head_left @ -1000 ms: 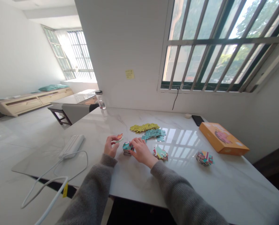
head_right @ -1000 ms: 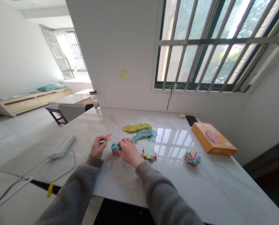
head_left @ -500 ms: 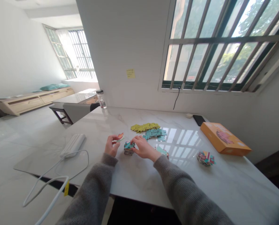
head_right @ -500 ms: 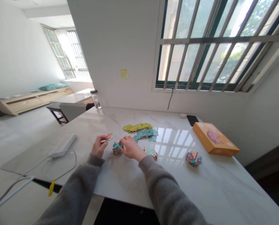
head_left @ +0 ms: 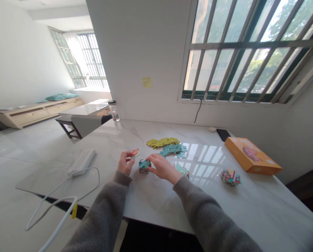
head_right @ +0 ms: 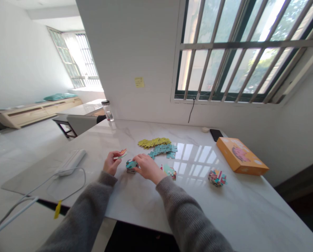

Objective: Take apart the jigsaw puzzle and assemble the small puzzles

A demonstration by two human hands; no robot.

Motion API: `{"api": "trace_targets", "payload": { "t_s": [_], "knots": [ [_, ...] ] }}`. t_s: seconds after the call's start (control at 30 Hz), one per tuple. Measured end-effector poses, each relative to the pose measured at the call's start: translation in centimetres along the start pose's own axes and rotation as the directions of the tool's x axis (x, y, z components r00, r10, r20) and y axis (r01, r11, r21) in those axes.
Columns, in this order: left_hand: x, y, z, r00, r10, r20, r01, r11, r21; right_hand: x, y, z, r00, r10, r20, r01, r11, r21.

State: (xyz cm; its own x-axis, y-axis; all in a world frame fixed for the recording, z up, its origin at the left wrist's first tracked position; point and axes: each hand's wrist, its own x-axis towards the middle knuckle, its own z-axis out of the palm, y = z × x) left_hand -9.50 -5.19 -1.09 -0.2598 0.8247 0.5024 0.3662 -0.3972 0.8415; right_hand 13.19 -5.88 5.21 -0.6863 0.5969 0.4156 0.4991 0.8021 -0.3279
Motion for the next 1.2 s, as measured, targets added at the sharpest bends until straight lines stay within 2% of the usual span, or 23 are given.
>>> {"api": "trace_targets", "payload": {
  "t_s": [0.23,0.43,0.57,0.73,0.93,1.07,1.2],
  "knots": [
    [0.0,0.0,0.0,1.0,0.0,0.006,0.001,1.0,-0.011,0.5,0.3,0.0,0.995,0.071,0.066,-0.078,0.99,0.121],
    [-0.1,0.9,0.0,0.999,0.035,0.026,-0.034,0.999,-0.005,-0.1,0.3,-0.4,0.998,0.058,-0.04,-0.051,0.984,0.173],
    [-0.2,2.0,-0.2,0.995,0.085,0.051,-0.086,0.996,0.008,-2.3,0.7,-2.3,0.982,0.071,-0.177,-0.046,0.989,0.143],
    [-0.4,3.0,-0.2,0.986,0.142,0.092,-0.144,0.99,0.014,-6.9,2.5,-4.5,0.928,0.19,-0.319,-0.148,0.977,0.153],
    [-0.8,3.1,0.0,0.965,0.18,0.19,-0.188,0.982,0.026,-11.4,3.6,-4.5,0.904,0.298,-0.306,-0.252,0.951,0.18],
    [-1.5,2.8,0.6,0.91,0.245,0.335,-0.29,0.953,0.089,-12.2,3.4,-4.3,0.893,0.312,-0.325,-0.27,0.948,0.171],
    [-1.9,2.4,1.0,0.885,0.258,0.388,-0.328,0.937,0.123,-12.2,3.2,-4.1,0.896,0.309,-0.32,-0.268,0.949,0.166]
  ]
}}
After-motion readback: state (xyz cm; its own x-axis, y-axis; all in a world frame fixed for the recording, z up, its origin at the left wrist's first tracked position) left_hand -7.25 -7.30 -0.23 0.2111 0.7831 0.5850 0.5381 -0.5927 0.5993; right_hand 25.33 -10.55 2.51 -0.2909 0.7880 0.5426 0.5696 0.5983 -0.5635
